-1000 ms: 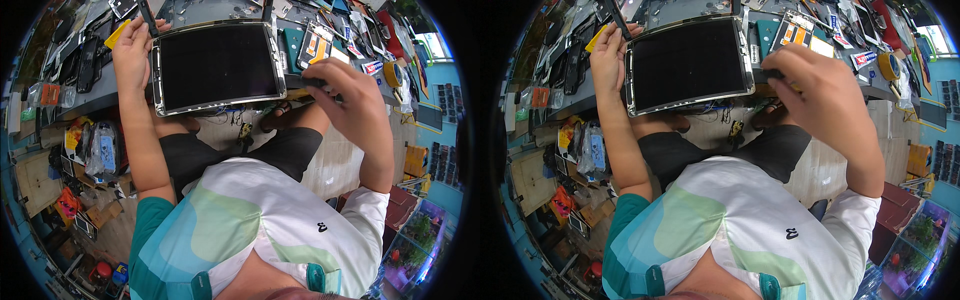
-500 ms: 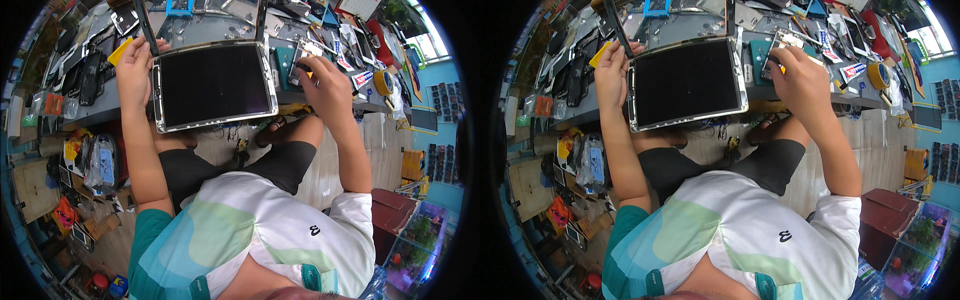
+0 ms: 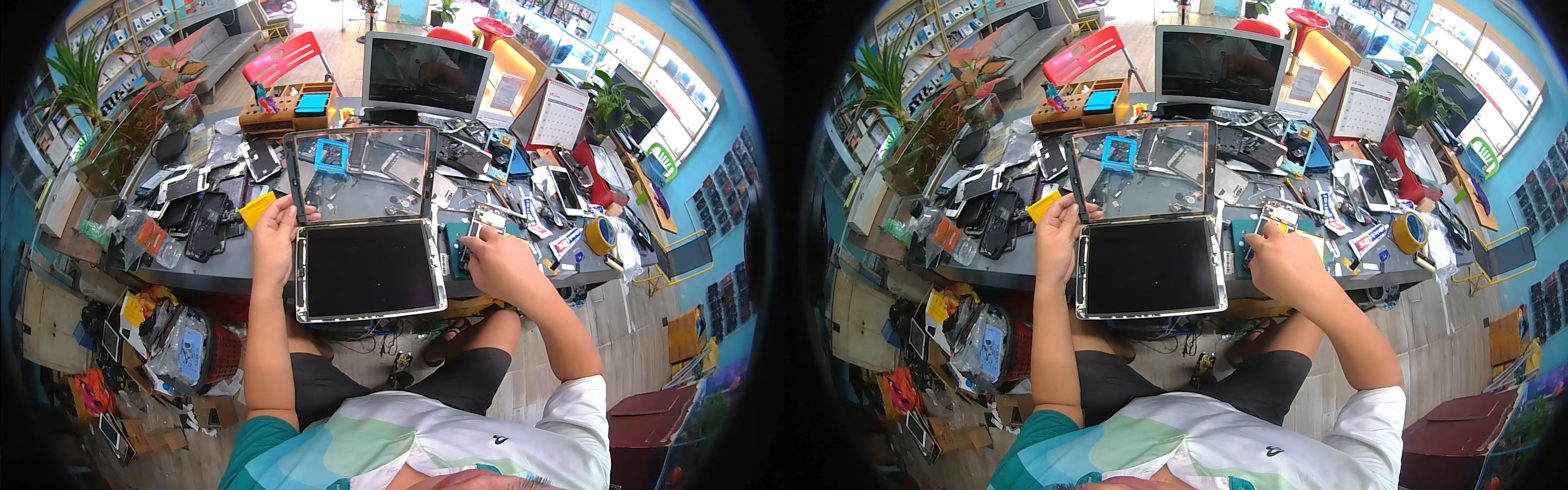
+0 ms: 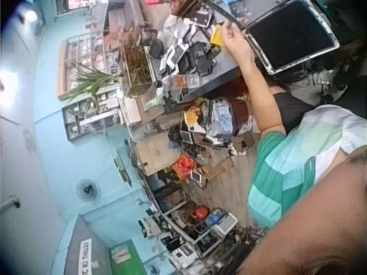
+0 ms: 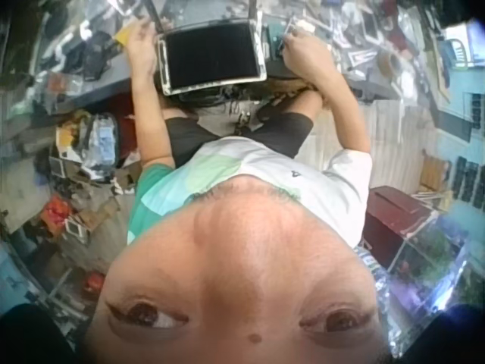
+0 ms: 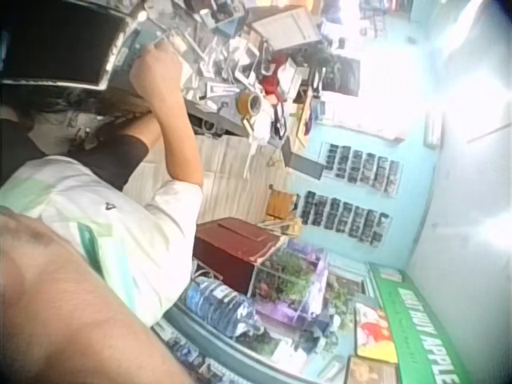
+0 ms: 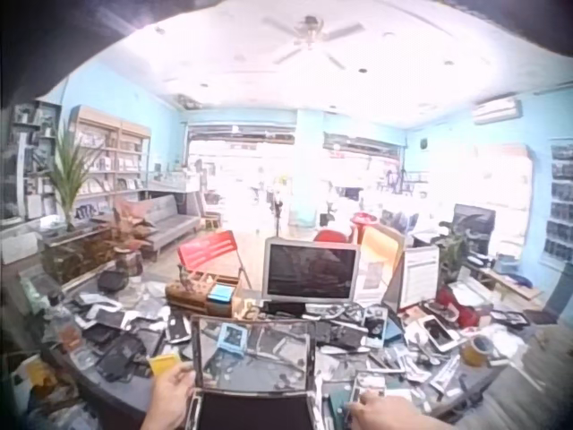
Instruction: The person uses a prying tool to separate the screen assembly from the tablet chassis, then detaches the display and sets it aside. The person continues to pry along the edges to fully release the screen from the frame.
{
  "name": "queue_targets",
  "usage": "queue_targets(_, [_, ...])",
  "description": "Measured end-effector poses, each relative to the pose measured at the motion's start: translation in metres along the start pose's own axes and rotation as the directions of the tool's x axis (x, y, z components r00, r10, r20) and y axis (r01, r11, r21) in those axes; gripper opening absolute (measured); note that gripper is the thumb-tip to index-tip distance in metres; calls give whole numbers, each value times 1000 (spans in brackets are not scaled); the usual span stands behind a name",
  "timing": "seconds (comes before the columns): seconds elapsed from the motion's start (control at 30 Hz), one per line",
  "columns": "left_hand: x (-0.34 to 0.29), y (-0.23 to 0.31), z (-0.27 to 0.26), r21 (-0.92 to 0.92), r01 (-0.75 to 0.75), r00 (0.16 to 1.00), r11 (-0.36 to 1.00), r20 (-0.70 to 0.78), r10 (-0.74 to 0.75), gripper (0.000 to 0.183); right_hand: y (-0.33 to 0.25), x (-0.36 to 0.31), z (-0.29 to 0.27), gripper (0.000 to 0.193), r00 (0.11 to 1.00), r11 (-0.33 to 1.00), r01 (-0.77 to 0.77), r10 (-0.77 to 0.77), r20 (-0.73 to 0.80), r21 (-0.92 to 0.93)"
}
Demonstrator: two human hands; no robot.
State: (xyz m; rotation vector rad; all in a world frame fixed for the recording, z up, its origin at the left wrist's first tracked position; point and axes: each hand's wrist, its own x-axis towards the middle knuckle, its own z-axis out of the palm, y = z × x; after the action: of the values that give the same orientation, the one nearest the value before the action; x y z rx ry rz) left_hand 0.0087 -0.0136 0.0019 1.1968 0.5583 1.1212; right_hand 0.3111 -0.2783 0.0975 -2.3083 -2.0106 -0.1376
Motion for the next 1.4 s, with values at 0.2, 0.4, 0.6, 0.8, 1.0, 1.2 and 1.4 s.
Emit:
queue_targets(0.2, [-1, 0, -1, 1, -7, 1000, 1000, 11, 7, 26, -4, 9, -9, 41, 994, 1000, -10, 11, 106, -10])
queue_targets(0.4, [-2, -2, -3, 28, -12, 999, 1000, -32, 13, 25, -6, 7, -10, 46, 993, 1000, -13, 12, 119, 5])
queue_targets(0.6, [3, 0, 0, 45, -17, 1000, 999, 20, 16, 25, -8, -11, -21, 46, 995, 993, -39, 49, -87, 110])
queue_targets(0.8, [2, -2, -6, -5, -8, 1000, 1000, -15, 8, 28, -36, -15, -43, 37, 950, 908, 9, 123, -286, 419])
queue_targets(1.0, [3, -4, -7, 28, -91, 995, 995, 54, 89, 29, -83, -9, -49, 23, 919, 839, 274, -84, -384, 471])
queue_targets(1.2, [9, -21, -8, -158, 25, 1000, 987, 12, -23, 23, -139, 7, -21, 19, 928, 691, 368, -233, -290, 622])
queue_targets(1.4, [12, -25, -6, -119, -16, 1000, 993, 24, 19, 23, -175, 27, -2, 15, 871, 667, 489, -407, -275, 562])
